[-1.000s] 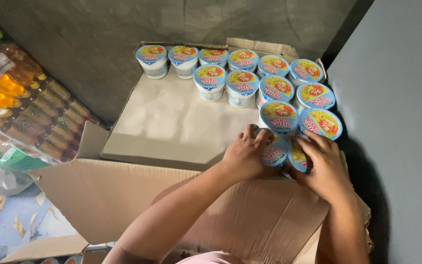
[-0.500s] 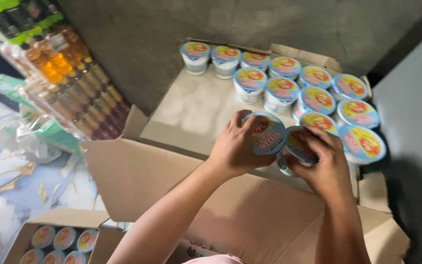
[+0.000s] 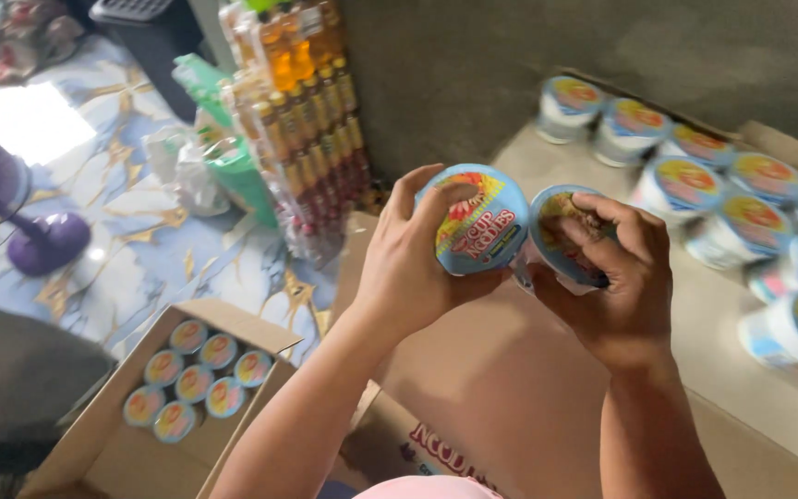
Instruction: Transferring individual cups of noodles from a larger distribution box and neatly arranging them into a smaller cardboard box.
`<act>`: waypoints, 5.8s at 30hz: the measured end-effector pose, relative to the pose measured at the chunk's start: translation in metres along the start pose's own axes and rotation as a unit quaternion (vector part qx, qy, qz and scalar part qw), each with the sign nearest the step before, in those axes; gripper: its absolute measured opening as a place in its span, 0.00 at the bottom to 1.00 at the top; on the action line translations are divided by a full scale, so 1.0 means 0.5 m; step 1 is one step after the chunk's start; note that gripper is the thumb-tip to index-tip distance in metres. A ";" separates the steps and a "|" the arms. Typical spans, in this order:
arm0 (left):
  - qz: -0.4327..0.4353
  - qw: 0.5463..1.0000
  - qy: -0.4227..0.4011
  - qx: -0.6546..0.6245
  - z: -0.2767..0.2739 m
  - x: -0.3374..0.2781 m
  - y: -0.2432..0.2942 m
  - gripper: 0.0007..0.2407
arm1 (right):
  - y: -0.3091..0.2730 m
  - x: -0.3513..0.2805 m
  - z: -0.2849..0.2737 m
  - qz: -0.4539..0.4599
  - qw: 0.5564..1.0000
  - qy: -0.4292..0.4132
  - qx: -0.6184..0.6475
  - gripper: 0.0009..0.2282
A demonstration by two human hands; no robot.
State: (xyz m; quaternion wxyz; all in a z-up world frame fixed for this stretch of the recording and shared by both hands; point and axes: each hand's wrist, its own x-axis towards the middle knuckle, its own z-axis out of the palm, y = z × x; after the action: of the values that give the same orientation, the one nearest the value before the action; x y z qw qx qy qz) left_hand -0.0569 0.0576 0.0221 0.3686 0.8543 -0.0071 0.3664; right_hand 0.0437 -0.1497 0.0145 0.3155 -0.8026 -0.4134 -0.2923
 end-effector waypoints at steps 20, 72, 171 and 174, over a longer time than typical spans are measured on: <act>-0.256 0.948 0.138 0.126 -0.631 -0.373 -0.497 0.31 | -0.639 0.100 0.686 -0.138 0.945 -0.206 0.215 0.20; -0.778 0.599 0.042 0.188 -0.408 -1.380 -1.233 0.47 | -0.798 -0.791 1.613 -0.299 0.698 -0.639 0.124 0.48; 0.037 0.907 -0.418 0.043 0.803 0.070 0.232 0.37 | 0.468 -0.315 -0.347 0.495 0.786 -0.169 -0.331 0.43; 0.062 0.917 -0.393 0.026 0.793 0.066 0.201 0.38 | 0.482 -0.331 -0.339 0.464 0.829 -0.138 -0.281 0.42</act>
State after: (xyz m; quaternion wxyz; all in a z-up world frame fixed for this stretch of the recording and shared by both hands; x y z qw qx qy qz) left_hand 0.1850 -0.2588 -0.0763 0.2902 0.9366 -0.1948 0.0233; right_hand 0.1320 -0.4665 -0.0634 0.1146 -0.9859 0.0684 -0.1014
